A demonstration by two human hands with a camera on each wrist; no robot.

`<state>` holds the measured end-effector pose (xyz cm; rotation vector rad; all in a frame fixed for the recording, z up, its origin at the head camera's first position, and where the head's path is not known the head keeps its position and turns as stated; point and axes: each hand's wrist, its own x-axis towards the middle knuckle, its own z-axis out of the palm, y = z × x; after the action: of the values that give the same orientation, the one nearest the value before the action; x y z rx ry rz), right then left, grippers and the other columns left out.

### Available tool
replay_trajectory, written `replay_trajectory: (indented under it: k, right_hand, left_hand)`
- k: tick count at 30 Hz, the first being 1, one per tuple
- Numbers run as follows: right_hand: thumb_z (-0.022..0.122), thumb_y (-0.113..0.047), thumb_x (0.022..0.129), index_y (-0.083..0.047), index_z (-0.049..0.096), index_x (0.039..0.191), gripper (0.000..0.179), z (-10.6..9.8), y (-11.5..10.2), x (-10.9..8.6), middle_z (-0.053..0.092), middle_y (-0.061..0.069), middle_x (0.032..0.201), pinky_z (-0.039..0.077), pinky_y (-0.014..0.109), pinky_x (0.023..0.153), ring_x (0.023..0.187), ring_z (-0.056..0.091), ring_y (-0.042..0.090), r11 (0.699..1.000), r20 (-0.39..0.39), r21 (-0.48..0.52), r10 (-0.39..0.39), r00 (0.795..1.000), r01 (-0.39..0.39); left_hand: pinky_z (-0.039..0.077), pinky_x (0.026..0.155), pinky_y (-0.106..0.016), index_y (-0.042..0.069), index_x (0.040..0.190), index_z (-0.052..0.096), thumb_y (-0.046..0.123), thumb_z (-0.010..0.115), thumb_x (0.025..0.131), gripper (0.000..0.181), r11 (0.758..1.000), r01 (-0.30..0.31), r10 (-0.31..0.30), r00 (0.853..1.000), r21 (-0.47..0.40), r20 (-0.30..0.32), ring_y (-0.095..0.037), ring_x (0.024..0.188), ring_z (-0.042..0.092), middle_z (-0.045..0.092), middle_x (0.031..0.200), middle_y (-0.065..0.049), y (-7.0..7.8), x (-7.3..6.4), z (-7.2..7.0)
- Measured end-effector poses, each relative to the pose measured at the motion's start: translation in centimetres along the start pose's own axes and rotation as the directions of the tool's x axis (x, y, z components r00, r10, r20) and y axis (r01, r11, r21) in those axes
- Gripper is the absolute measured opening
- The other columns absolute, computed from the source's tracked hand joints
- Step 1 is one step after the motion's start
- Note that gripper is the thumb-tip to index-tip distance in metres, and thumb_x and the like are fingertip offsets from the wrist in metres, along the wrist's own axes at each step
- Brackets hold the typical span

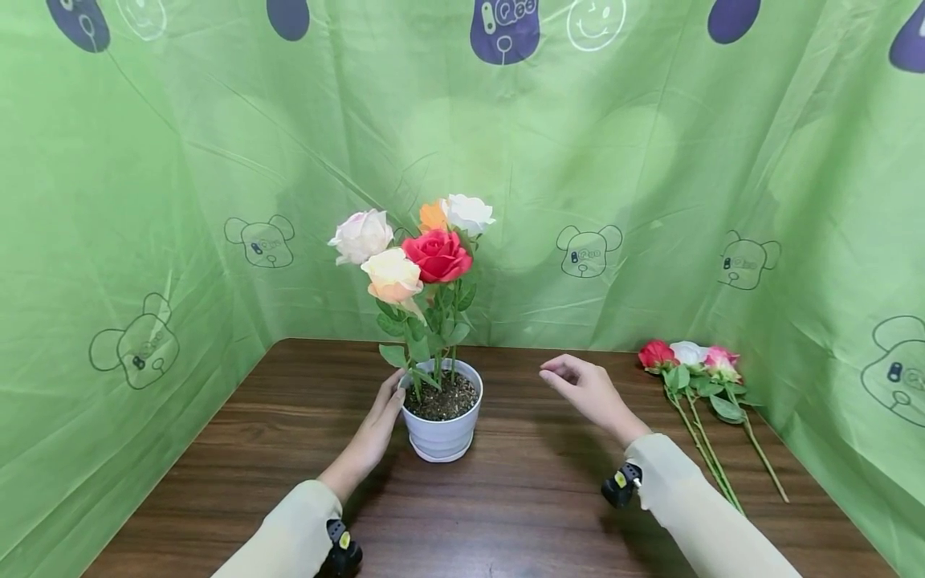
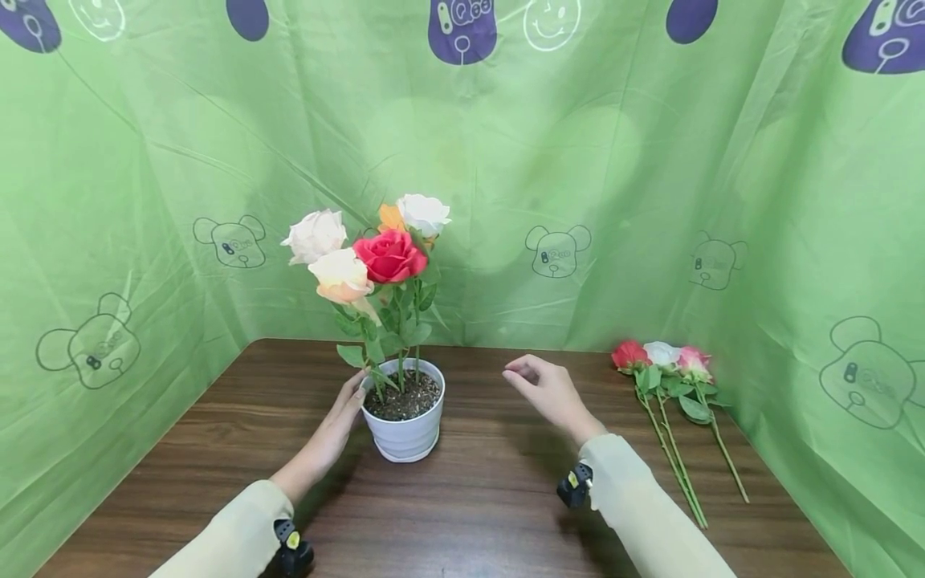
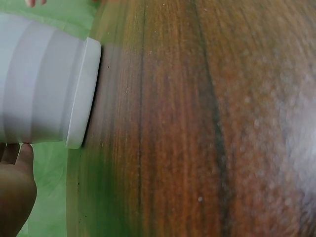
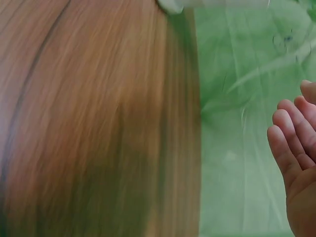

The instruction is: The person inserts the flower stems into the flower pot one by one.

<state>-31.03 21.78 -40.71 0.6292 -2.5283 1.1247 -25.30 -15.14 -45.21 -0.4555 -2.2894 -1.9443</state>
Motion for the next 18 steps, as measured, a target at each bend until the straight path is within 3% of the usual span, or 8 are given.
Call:
replay_trajectory:
  k: [11,18]
  right_hand:
    - [0.066,-0.036,0.098,-0.014,0.071,0.111,0.027,-4.1,5.1,-3.7,0.073,-0.002,0.095,0.05,0.033,0.074,0.086,0.064,0.015,0.988,-0.016,-0.097,0.119,0.993,-0.12]
    - [0.065,-0.037,0.099,-0.012,0.071,0.112,0.029,-7.0,7.6,-6.2,0.072,0.003,0.092,0.05,0.03,0.07,0.08,0.062,0.012,0.972,-0.02,-0.158,0.171,0.985,-0.172]
  left_hand:
    - [0.019,0.116,-0.057,0.009,0.157,0.023,0.029,0.031,0.112,0.05,1.0,-0.003,0.003,1.0,0.005,-0.001,-0.037,0.149,0.012,0.017,0.162,-0.023,0.0,0.0,0.1]
    - [0.016,0.117,-0.056,0.008,0.157,0.023,0.028,0.031,0.112,0.049,1.0,-0.009,0.009,1.0,0.01,-0.005,-0.038,0.149,0.01,0.016,0.162,-0.024,0.1,0.0,0.2]
